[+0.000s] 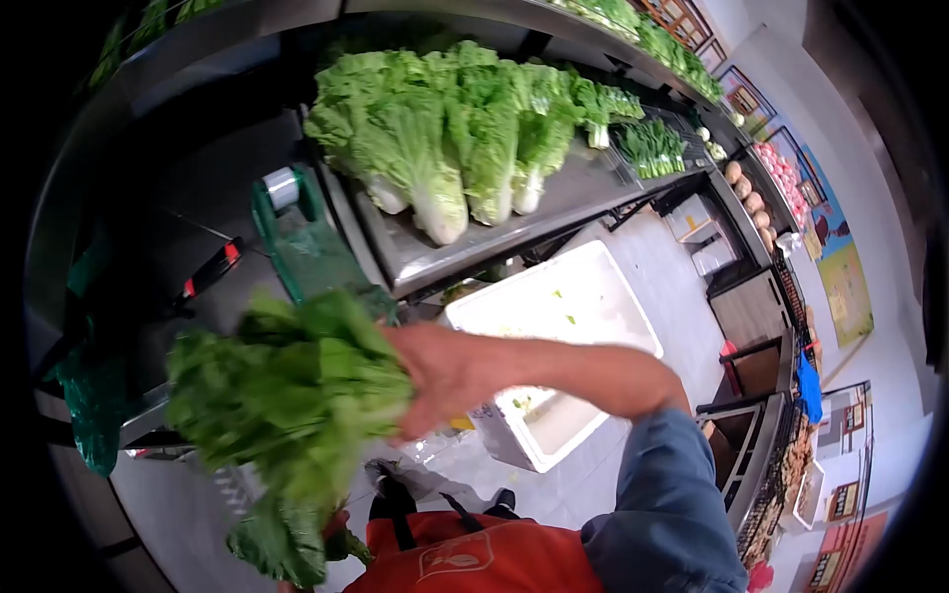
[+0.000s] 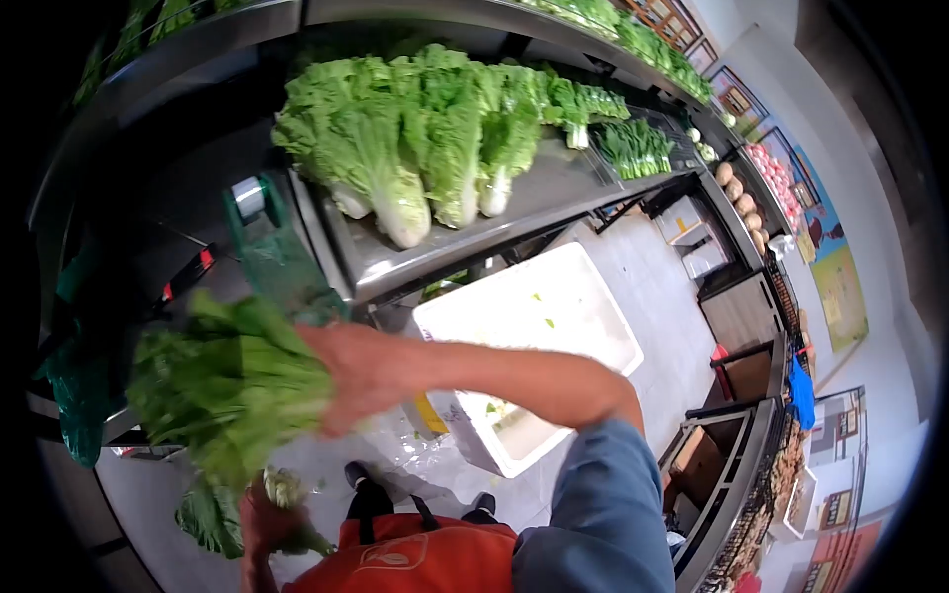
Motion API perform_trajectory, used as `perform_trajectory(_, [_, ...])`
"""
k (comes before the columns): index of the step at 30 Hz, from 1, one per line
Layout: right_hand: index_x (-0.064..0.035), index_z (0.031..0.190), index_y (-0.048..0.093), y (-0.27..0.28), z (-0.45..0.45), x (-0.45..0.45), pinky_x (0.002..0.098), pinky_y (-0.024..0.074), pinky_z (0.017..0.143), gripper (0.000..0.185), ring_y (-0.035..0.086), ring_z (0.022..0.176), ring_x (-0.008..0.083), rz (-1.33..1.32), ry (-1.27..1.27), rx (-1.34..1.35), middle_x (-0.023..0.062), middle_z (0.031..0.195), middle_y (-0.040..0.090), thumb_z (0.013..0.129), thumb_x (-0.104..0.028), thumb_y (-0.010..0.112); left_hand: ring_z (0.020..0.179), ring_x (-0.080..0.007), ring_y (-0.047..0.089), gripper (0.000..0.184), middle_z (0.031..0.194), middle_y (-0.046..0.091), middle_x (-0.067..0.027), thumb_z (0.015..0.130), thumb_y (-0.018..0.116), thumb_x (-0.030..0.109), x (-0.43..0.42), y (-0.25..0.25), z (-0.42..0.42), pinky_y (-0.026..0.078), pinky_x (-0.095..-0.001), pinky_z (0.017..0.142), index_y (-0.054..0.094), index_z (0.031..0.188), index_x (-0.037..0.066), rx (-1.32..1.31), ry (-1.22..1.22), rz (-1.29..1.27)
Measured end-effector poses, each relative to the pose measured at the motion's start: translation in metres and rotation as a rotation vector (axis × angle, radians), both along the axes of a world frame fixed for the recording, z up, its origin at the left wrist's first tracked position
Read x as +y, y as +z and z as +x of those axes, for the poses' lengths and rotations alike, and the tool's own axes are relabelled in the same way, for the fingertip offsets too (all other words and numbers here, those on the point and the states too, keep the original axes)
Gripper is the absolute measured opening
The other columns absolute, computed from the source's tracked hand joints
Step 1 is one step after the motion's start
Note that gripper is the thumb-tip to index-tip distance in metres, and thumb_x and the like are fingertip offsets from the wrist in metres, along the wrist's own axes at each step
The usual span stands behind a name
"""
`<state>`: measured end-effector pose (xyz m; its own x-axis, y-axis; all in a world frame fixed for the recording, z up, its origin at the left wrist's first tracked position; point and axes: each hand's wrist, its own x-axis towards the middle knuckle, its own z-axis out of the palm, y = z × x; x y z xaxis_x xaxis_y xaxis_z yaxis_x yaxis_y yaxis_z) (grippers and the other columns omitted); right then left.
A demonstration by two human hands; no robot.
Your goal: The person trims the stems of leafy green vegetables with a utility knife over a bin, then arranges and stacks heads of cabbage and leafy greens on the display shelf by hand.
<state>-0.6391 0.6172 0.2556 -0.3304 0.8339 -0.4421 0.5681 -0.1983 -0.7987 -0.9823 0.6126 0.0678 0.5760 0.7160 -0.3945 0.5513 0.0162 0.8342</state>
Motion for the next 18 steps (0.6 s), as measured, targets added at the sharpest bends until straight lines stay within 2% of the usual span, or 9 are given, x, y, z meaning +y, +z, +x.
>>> perform_trajectory(2, [0.0010, 0.148, 0.034, -0.044, 0.032, -0.090, 0.0372, 0.0562, 0.094, 0.095, 0.067, 0.105, 0.0281, 0.188, -0.159, 0.465, 0.0155, 0.118, 0.066, 0.074, -0.028, 0.085, 0.087, -0.0374, 0.072, 0.063, 0.094, 0.073, -0.0207, 0.065, 0.084, 0.023, -0.016, -0.026, 0.009, 0.058, -0.0461, 0.076, 0.056, 0.116, -0.001, -0.043, -0.147, 0.103])
perform_trajectory(4, [0.0008, 0.147, 0.039, -0.045, 0.057, -0.183, 0.0373, 0.0530, 0.101, 0.087, 0.064, 0.114, 0.0274, -0.041, -0.387, 0.401, 0.0151, 0.127, 0.063, 0.079, -0.027, 0.085, 0.088, -0.0375, 0.072, 0.062, 0.094, 0.073, -0.0199, 0.066, 0.083, 0.024, -0.048, -0.010, 0.035, 0.058, -0.0456, 0.078, 0.057, 0.116, -0.001, 0.088, -0.228, 0.196])
perform_trajectory(5, [0.0010, 0.144, 0.043, -0.045, 0.063, -0.234, 0.0374, 0.0529, 0.100, 0.082, 0.065, 0.112, 0.0268, -0.031, -0.597, 0.503, 0.0153, 0.126, 0.064, 0.079, -0.025, 0.085, 0.090, -0.0383, 0.071, 0.061, 0.095, 0.072, -0.0198, 0.066, 0.083, 0.024, -0.068, 0.017, 0.057, 0.057, -0.0453, 0.079, 0.058, 0.116, -0.001, 0.239, -0.251, 0.231])
perform_trajectory(6, [0.0012, 0.142, 0.048, -0.046, 0.066, -0.287, 0.0376, 0.0528, 0.100, 0.078, 0.065, 0.111, 0.0262, -0.026, -0.801, 0.606, 0.0155, 0.125, 0.064, 0.079, -0.023, 0.086, 0.086, -0.0432, 0.065, 0.067, 0.093, 0.069, -0.0181, 0.059, 0.088, 0.033, -0.096, 0.002, 0.063, 0.052, -0.0530, 0.079, 0.056, 0.110, 0.004, 0.207, -0.219, 0.287])
perform_trajectory(8, [0.0017, 0.139, 0.050, -0.078, 0.086, -0.394, 0.0383, 0.0546, 0.095, 0.072, 0.067, 0.107, 0.0263, -0.051, -1.058, 0.684, 0.0154, 0.118, 0.067, 0.080, -0.022, 0.083, 0.085, -0.0442, 0.065, 0.067, 0.092, 0.069, -0.0180, 0.060, 0.088, 0.033, -0.146, 0.016, 0.091, 0.052, -0.0528, 0.078, 0.057, 0.112, 0.006, 0.207, -0.300, 0.374])
perform_trajectory(11, [0.0054, 0.140, 0.047, -0.101, 0.106, -0.538, 0.0434, 0.0566, 0.093, 0.072, 0.068, 0.107, 0.0313, 0.010, -1.282, 0.880, 0.0208, 0.115, 0.067, 0.081, -0.021, 0.079, 0.098, -0.0424, 0.067, 0.070, 0.101, 0.070, -0.0195, 0.059, 0.090, 0.035, -0.237, 0.063, 0.151, 0.053, -0.0515, 0.086, 0.057, 0.116, 0.009, 0.206, -0.320, 0.305])
perform_trajectory(12, [0.0056, 0.138, 0.048, -0.111, 0.111, -0.583, 0.0447, 0.0577, 0.090, 0.070, 0.069, 0.104, 0.0322, 0.046, -1.389, 0.861, 0.0214, 0.112, 0.068, 0.081, -0.023, 0.078, 0.097, -0.0403, 0.069, 0.069, 0.100, 0.072, -0.0181, 0.061, 0.092, 0.033, -0.264, 0.075, 0.173, 0.056, -0.0486, 0.084, 0.058, 0.114, 0.005, 0.151, -0.398, 0.343])
perform_trajectory(13, [0.0057, 0.136, 0.049, -0.118, 0.108, -0.627, 0.0460, 0.0588, 0.087, 0.068, 0.069, 0.102, 0.0330, 0.079, -1.505, 0.851, 0.0220, 0.109, 0.069, 0.082, -0.025, 0.076, 0.099, -0.0410, 0.068, 0.070, 0.101, 0.071, -0.0180, 0.061, 0.092, 0.036, -0.292, 0.100, 0.200, 0.055, -0.0472, 0.087, 0.058, 0.115, 0.005, 0.312, -0.487, 0.362])
perform_trajectory(18, [0.0037, 0.132, 0.052, -0.139, 0.099, -0.801, 0.0459, 0.0587, 0.083, 0.060, 0.069, 0.096, 0.0321, 0.213, -1.917, 0.923, 0.0199, 0.106, 0.069, 0.084, -0.025, 0.075, 0.102, -0.0419, 0.064, 0.076, 0.110, 0.067, -0.0212, 0.063, 0.089, 0.039, -0.400, 0.117, 0.314, 0.052, -0.0486, 0.087, 0.056, 0.125, 0.009, 0.128, -0.845, 0.462])
